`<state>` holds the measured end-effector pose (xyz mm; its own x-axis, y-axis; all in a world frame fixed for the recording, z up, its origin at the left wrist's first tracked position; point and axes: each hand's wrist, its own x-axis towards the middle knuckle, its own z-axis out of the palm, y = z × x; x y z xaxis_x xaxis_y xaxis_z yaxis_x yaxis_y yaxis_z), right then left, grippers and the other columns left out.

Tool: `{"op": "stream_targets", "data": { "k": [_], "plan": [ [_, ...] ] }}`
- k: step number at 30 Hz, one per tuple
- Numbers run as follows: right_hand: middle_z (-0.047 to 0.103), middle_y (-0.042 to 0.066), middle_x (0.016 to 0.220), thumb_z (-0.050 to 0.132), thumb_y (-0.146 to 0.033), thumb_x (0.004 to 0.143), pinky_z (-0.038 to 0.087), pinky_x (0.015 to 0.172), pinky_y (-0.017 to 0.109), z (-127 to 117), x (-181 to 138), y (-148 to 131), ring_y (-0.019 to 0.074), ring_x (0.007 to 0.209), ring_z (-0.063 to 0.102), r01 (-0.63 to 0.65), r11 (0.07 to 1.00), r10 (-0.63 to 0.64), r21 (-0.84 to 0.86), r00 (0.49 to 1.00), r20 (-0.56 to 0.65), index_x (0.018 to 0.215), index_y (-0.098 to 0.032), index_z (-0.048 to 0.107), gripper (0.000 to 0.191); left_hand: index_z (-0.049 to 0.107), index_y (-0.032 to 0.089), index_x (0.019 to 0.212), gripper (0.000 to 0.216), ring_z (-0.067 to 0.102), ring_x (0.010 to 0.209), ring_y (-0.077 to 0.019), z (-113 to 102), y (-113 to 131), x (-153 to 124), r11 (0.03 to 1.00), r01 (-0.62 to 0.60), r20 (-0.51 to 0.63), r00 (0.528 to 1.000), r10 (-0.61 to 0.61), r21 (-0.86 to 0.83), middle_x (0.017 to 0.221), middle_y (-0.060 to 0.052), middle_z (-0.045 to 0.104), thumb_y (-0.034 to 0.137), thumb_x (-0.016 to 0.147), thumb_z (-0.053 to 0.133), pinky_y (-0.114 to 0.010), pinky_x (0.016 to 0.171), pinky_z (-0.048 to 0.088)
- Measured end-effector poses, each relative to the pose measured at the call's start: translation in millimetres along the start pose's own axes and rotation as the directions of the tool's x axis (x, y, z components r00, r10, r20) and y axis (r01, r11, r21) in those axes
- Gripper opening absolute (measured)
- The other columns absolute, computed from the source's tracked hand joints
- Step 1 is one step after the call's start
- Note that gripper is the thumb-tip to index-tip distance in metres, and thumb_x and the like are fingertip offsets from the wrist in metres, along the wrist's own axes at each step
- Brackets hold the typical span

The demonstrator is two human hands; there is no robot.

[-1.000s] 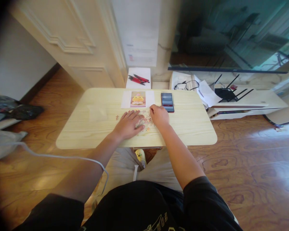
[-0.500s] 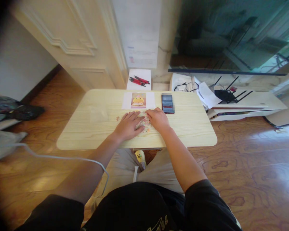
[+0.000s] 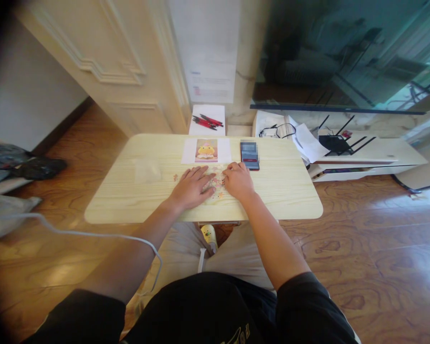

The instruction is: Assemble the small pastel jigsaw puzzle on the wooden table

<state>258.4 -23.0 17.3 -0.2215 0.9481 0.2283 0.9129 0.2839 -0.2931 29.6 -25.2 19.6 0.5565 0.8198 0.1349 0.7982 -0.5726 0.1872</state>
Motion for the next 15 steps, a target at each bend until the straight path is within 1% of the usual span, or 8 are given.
{"op": "stream_targets", "data": {
  "k": [3, 6, 9, 12, 15],
  "plan": [
    [0.070, 0.013, 0.124, 0.055, -0.022, 0.101, 0.046, 0.110, 0.048, 0, 2, -2, 0.0321, 0.117, 0.054, -0.037, 0.999, 0.037, 0.008, 0.999, -0.029, 0.115, -0.020, 0.082, 0.031, 0.057, 0.032, 0.154, 0.059, 0.040, 0.157, -0.0361, 0, -2, 0, 1.000, 0.015, 0.005, 1.000, -0.015, -0.001, 0.171, -0.008, 0.043, 0.059, 0.102, 0.049, -0.058, 0.131, 0.028],
    [0.069, 0.015, 0.121, 0.056, -0.029, 0.102, 0.047, 0.109, 0.048, 1, 8, -9, 0.0328, 0.116, 0.056, -0.105, 0.994, 0.104, -0.014, 0.993, -0.055, 0.115, -0.018, 0.080, 0.030, 0.055, 0.033, 0.155, 0.060, 0.040, 0.157, -0.0354, 0, -1, 2, 1.000, 0.019, 0.002, 1.000, -0.019, 0.000, 0.171, -0.007, 0.043, 0.060, 0.103, 0.048, -0.058, 0.131, 0.028],
    [0.069, 0.017, 0.121, 0.061, -0.035, 0.099, 0.049, 0.105, 0.049, 3, 14, -16, 0.0349, 0.119, 0.057, -0.180, 0.982, 0.178, -0.063, 0.983, -0.036, 0.109, -0.019, 0.081, 0.027, 0.054, 0.033, 0.157, 0.062, 0.040, 0.157, -0.0348, 0, 3, 5, 1.000, 0.011, 0.002, 1.000, -0.011, -0.005, 0.170, -0.008, 0.043, 0.063, 0.103, 0.047, -0.057, 0.131, 0.028],
    [0.068, 0.017, 0.122, 0.065, -0.035, 0.096, 0.050, 0.101, 0.048, 3, 20, -20, 0.0361, 0.122, 0.057, -0.248, 0.966, 0.248, -0.076, 0.969, -0.007, 0.108, -0.020, 0.080, 0.024, 0.053, 0.030, 0.157, 0.062, 0.041, 0.157, -0.0348, 1, 3, 5, 1.000, 0.009, -0.009, 1.000, -0.009, -0.007, 0.170, -0.010, 0.043, 0.062, 0.103, 0.046, -0.057, 0.131, 0.028],
    [0.070, 0.014, 0.120, 0.067, -0.031, 0.093, 0.050, 0.100, 0.046, 2, 24, -20, 0.0338, 0.119, 0.060, -0.318, 0.947, 0.319, -0.032, 0.948, 0.007, 0.107, -0.021, 0.077, 0.020, 0.055, 0.027, 0.155, 0.061, 0.041, 0.156, -0.0356, 1, 1, 2, 1.000, 0.011, -0.015, 1.000, -0.011, -0.001, 0.170, -0.012, 0.043, 0.058, 0.102, 0.050, -0.057, 0.131, 0.029]
  ]
}}
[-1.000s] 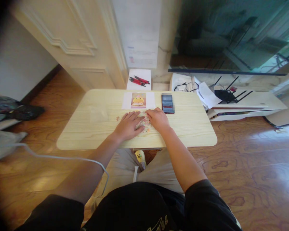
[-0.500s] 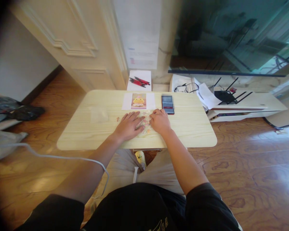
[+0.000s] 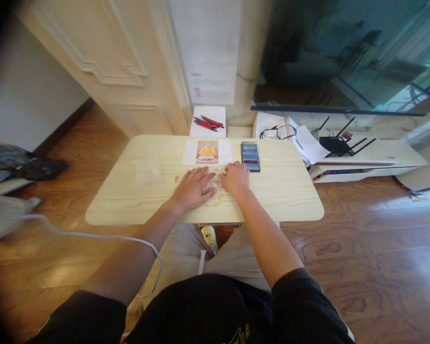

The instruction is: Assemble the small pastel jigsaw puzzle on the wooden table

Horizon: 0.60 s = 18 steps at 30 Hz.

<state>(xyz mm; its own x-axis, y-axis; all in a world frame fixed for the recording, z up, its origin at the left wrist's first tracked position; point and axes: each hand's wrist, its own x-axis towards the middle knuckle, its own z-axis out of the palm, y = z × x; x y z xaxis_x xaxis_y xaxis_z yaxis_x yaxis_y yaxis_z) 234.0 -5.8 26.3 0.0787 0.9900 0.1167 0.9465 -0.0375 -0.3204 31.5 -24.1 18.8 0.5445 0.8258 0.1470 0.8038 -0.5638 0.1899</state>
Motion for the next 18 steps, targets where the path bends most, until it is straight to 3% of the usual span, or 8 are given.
{"op": "stream_targets", "data": {
  "k": [6, 12, 18],
  "plan": [
    [0.071, 0.009, 0.110, 0.064, -0.025, 0.095, 0.047, 0.100, 0.039, -2.7, 0.5, 2.9, 0.0277, 0.110, 0.062, 0.076, 0.995, -0.073, 0.062, 0.997, -0.035, 0.099, -0.022, 0.077, 0.014, 0.061, 0.030, 0.148, 0.055, 0.043, 0.154, -0.0373, -0.4, -6.0, -5.6, 1.000, -0.008, -0.019, 1.000, 0.008, -0.009, 0.168, -0.011, 0.046, 0.056, 0.101, 0.053, -0.061, 0.128, 0.032],
    [0.070, 0.010, 0.114, 0.066, -0.028, 0.095, 0.045, 0.103, 0.040, -4.8, -5.9, 4.7, 0.0289, 0.114, 0.059, 0.139, 0.990, -0.139, 0.027, 0.990, 0.003, 0.106, -0.024, 0.082, 0.020, 0.067, 0.027, 0.138, 0.046, 0.046, 0.152, -0.0336, -3.0, -9.0, -5.1, 1.000, -0.008, -0.058, 0.998, 0.008, -0.014, 0.163, -0.011, 0.052, 0.051, 0.101, 0.055, -0.059, 0.128, 0.034],
    [0.069, 0.011, 0.123, 0.056, -0.031, 0.103, 0.045, 0.106, 0.040, -0.8, 0.9, -0.3, 0.0286, 0.119, 0.058, 0.137, 0.990, -0.137, 0.037, 0.990, -0.019, 0.122, -0.023, 0.079, 0.031, 0.064, 0.030, 0.145, 0.050, 0.046, 0.152, -0.0349, -0.9, -8.0, -2.3, 1.000, -0.014, -0.053, 0.998, 0.013, -0.011, 0.164, -0.011, 0.051, 0.052, 0.101, 0.056, -0.060, 0.127, 0.034]
  ]
}}
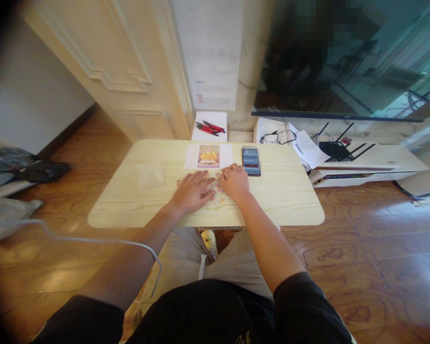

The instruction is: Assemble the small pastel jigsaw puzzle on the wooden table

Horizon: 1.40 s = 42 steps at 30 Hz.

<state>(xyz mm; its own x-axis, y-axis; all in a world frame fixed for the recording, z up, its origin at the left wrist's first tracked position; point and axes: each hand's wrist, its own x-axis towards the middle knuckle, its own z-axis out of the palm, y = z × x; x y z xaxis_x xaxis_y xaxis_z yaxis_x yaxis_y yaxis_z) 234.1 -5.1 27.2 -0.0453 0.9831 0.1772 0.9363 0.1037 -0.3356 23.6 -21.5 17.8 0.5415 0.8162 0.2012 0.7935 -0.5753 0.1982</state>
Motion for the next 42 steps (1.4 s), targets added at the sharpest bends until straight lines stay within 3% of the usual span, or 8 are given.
{"op": "stream_targets", "data": {
  "k": [7, 13, 19, 23, 27, 37, 40, 42],
  "plan": [
    [0.067, 0.014, 0.125, 0.055, -0.034, 0.104, 0.048, 0.099, 0.043, 6, 14, -7, 0.0313, 0.121, 0.059, -0.072, 0.988, 0.079, -0.135, 0.996, 0.044, 0.116, -0.022, 0.078, 0.028, 0.064, 0.029, 0.145, 0.051, 0.046, 0.151, -0.0350, 3, 3, 1, 1.000, -0.017, 0.002, 1.000, 0.017, 0.007, 0.164, -0.012, 0.051, 0.054, 0.101, 0.054, -0.059, 0.128, 0.033],
    [0.071, 0.011, 0.119, 0.064, -0.029, 0.097, 0.049, 0.095, 0.038, 4, 17, -4, 0.0278, 0.113, 0.064, -0.135, 0.990, 0.138, -0.050, 0.989, 0.049, 0.113, -0.022, 0.074, 0.020, 0.064, 0.031, 0.147, 0.052, 0.045, 0.153, -0.0358, 2, 1, 1, 1.000, -0.014, 0.020, 1.000, 0.013, 0.017, 0.165, -0.012, 0.050, 0.055, 0.102, 0.053, -0.060, 0.128, 0.034],
    [0.074, 0.008, 0.108, 0.060, -0.022, 0.098, 0.047, 0.097, 0.033, 3, 15, 1, 0.0239, 0.108, 0.065, -0.042, 0.999, 0.042, 0.010, 0.999, 0.004, 0.102, -0.021, 0.074, 0.014, 0.060, 0.031, 0.151, 0.055, 0.045, 0.153, -0.0361, 1, 1, 1, 1.000, -0.017, 0.028, 0.999, 0.017, 0.007, 0.166, -0.013, 0.048, 0.055, 0.103, 0.051, -0.061, 0.128, 0.032],
    [0.073, 0.009, 0.113, 0.058, -0.022, 0.101, 0.047, 0.100, 0.034, 4, 14, 1, 0.0243, 0.111, 0.064, -0.023, 1.000, 0.023, 0.001, 1.000, -0.019, 0.113, -0.022, 0.075, 0.021, 0.062, 0.030, 0.148, 0.052, 0.046, 0.153, -0.0327, 1, -3, 1, 1.000, 0.001, 0.002, 1.000, -0.001, -0.012, 0.164, -0.011, 0.051, 0.053, 0.102, 0.053, -0.058, 0.128, 0.034],
    [0.070, 0.010, 0.121, 0.052, -0.023, 0.105, 0.047, 0.102, 0.036, 4, 18, -5, 0.0257, 0.115, 0.061, 0.036, 0.997, -0.032, -0.071, 0.998, 0.051, 0.127, -0.026, 0.076, 0.033, 0.065, 0.032, 0.145, 0.050, 0.048, 0.151, -0.0334, 2, -6, 0, 1.000, -0.014, -0.009, 1.000, 0.014, -0.015, 0.163, -0.010, 0.052, 0.052, 0.101, 0.054, -0.059, 0.128, 0.035],
    [0.070, 0.012, 0.121, 0.053, -0.026, 0.104, 0.048, 0.101, 0.039, -2, 10, -10, 0.0283, 0.117, 0.059, 0.063, 0.989, -0.051, -0.136, 0.995, 0.087, 0.114, -0.022, 0.081, 0.030, 0.066, 0.028, 0.143, 0.051, 0.049, 0.150, -0.0352, 3, -7, 2, 0.999, -0.043, -0.012, 0.999, 0.042, -0.007, 0.164, -0.012, 0.051, 0.053, 0.101, 0.053, -0.059, 0.128, 0.035],
    [0.068, 0.013, 0.125, 0.051, -0.025, 0.104, 0.046, 0.105, 0.039, -5, 4, -8, 0.0276, 0.119, 0.059, 0.002, 0.995, 0.002, -0.098, 0.999, 0.037, 0.125, -0.021, 0.076, 0.033, 0.065, 0.026, 0.144, 0.052, 0.049, 0.150, -0.0336, 3, -4, 3, 0.999, -0.050, -0.016, 0.999, 0.050, -0.012, 0.163, -0.012, 0.053, 0.052, 0.102, 0.052, -0.057, 0.130, 0.033],
    [0.065, 0.017, 0.134, 0.053, -0.028, 0.103, 0.045, 0.107, 0.041, -9, -1, -6, 0.0298, 0.122, 0.058, -0.129, 0.987, 0.125, -0.092, 0.991, -0.051, 0.140, -0.018, 0.066, 0.041, 0.065, 0.026, 0.144, 0.051, 0.049, 0.150, -0.0321, 4, -2, 3, 0.998, -0.055, -0.018, 0.998, 0.054, -0.023, 0.162, -0.011, 0.054, 0.053, 0.102, 0.053, -0.055, 0.132, 0.031]
  ]
}}
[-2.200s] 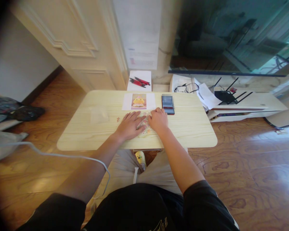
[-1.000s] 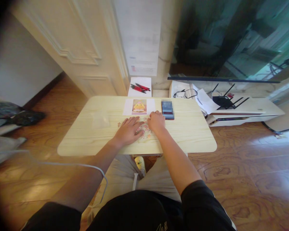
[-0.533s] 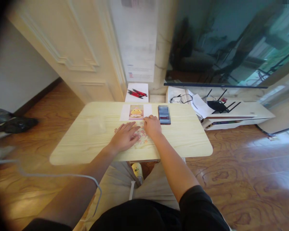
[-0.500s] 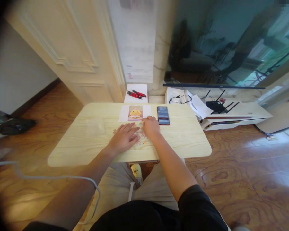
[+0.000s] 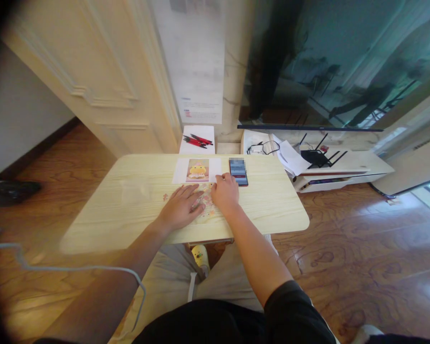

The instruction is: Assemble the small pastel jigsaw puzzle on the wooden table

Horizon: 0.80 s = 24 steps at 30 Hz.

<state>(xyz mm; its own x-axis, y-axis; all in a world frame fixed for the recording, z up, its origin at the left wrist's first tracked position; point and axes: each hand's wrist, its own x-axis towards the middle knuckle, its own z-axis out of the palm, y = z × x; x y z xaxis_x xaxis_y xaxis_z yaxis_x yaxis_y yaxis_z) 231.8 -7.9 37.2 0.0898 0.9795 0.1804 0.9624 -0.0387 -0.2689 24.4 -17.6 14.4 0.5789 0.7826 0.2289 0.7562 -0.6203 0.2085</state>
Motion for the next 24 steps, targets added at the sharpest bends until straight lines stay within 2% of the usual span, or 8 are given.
{"op": "stream_targets", "data": {
  "k": [2, 6, 7, 10, 13, 17, 24],
  "plan": [
    [0.061, 0.020, 0.139, 0.056, -0.032, 0.102, 0.044, 0.107, 0.044, -3, -4, 3, 0.0332, 0.125, 0.055, -0.107, 0.994, 0.106, -0.006, 0.993, -0.060, 0.150, -0.013, 0.056, 0.052, 0.066, 0.027, 0.143, 0.051, 0.049, 0.150, -0.0308, 2, 1, 0, 1.000, 0.001, -0.007, 1.000, -0.001, -0.009, 0.161, -0.010, 0.054, 0.053, 0.102, 0.053, -0.054, 0.133, 0.030],
    [0.057, 0.018, 0.144, 0.057, -0.030, 0.099, 0.043, 0.109, 0.047, -5, -9, 5, 0.0348, 0.130, 0.050, -0.068, 0.998, 0.067, -0.001, 0.992, -0.102, 0.145, -0.019, 0.058, 0.047, 0.066, 0.026, 0.142, 0.050, 0.050, 0.149, -0.0302, 5, 2, 0, 1.000, 0.006, -0.016, 1.000, -0.006, -0.011, 0.161, -0.009, 0.055, 0.052, 0.102, 0.053, -0.055, 0.132, 0.030],
    [0.054, 0.019, 0.148, 0.058, -0.031, 0.097, 0.043, 0.108, 0.049, -3, -9, 6, 0.0356, 0.131, 0.049, -0.092, 0.996, 0.092, 0.004, 0.988, -0.124, 0.145, -0.020, 0.057, 0.049, 0.066, 0.026, 0.142, 0.049, 0.051, 0.149, -0.0304, 5, 2, 0, 1.000, 0.006, -0.017, 1.000, -0.006, -0.011, 0.161, -0.010, 0.055, 0.052, 0.102, 0.053, -0.055, 0.132, 0.031],
    [0.038, 0.023, 0.161, 0.065, -0.039, 0.093, 0.044, 0.107, 0.055, 2, -6, 12, 0.0412, 0.134, 0.046, -0.247, 0.969, 0.247, 0.023, 0.955, -0.163, 0.156, -0.018, 0.044, 0.069, 0.067, 0.027, 0.141, 0.049, 0.051, 0.148, -0.0313, 3, 3, -1, 1.000, 0.004, -0.013, 1.000, -0.004, -0.011, 0.160, -0.010, 0.056, 0.052, 0.102, 0.053, -0.057, 0.130, 0.033],
    [0.029, 0.027, 0.165, 0.066, -0.043, 0.090, 0.045, 0.106, 0.059, 8, 0, 23, 0.0450, 0.136, 0.047, -0.342, 0.939, 0.342, 0.027, 0.930, -0.134, 0.163, -0.016, 0.032, 0.085, 0.067, 0.027, 0.142, 0.049, 0.052, 0.148, -0.0316, 0, 4, -2, 1.000, 0.000, -0.010, 1.000, 0.000, -0.014, 0.160, -0.010, 0.056, 0.053, 0.103, 0.052, -0.057, 0.129, 0.034],
    [0.032, 0.028, 0.161, 0.061, -0.037, 0.092, 0.046, 0.106, 0.055, 11, 5, 36, 0.0416, 0.131, 0.053, -0.369, 0.929, 0.370, 0.030, 0.921, -0.122, 0.165, -0.015, 0.029, 0.082, 0.067, 0.027, 0.142, 0.049, 0.052, 0.147, -0.0306, 0, 3, -2, 1.000, 0.002, -0.016, 1.000, -0.003, -0.012, 0.159, -0.010, 0.057, 0.053, 0.103, 0.052, -0.055, 0.130, 0.034],
    [0.040, 0.026, 0.152, 0.061, -0.031, 0.091, 0.048, 0.105, 0.052, 9, 11, 47, 0.0398, 0.126, 0.056, -0.378, 0.924, 0.382, 0.052, 0.912, -0.152, 0.160, -0.013, 0.035, 0.077, 0.067, 0.028, 0.142, 0.050, 0.051, 0.148, -0.0311, 3, 2, -1, 1.000, 0.002, -0.016, 1.000, -0.002, -0.012, 0.160, -0.010, 0.056, 0.054, 0.103, 0.051, -0.056, 0.129, 0.034]
  ]
}}
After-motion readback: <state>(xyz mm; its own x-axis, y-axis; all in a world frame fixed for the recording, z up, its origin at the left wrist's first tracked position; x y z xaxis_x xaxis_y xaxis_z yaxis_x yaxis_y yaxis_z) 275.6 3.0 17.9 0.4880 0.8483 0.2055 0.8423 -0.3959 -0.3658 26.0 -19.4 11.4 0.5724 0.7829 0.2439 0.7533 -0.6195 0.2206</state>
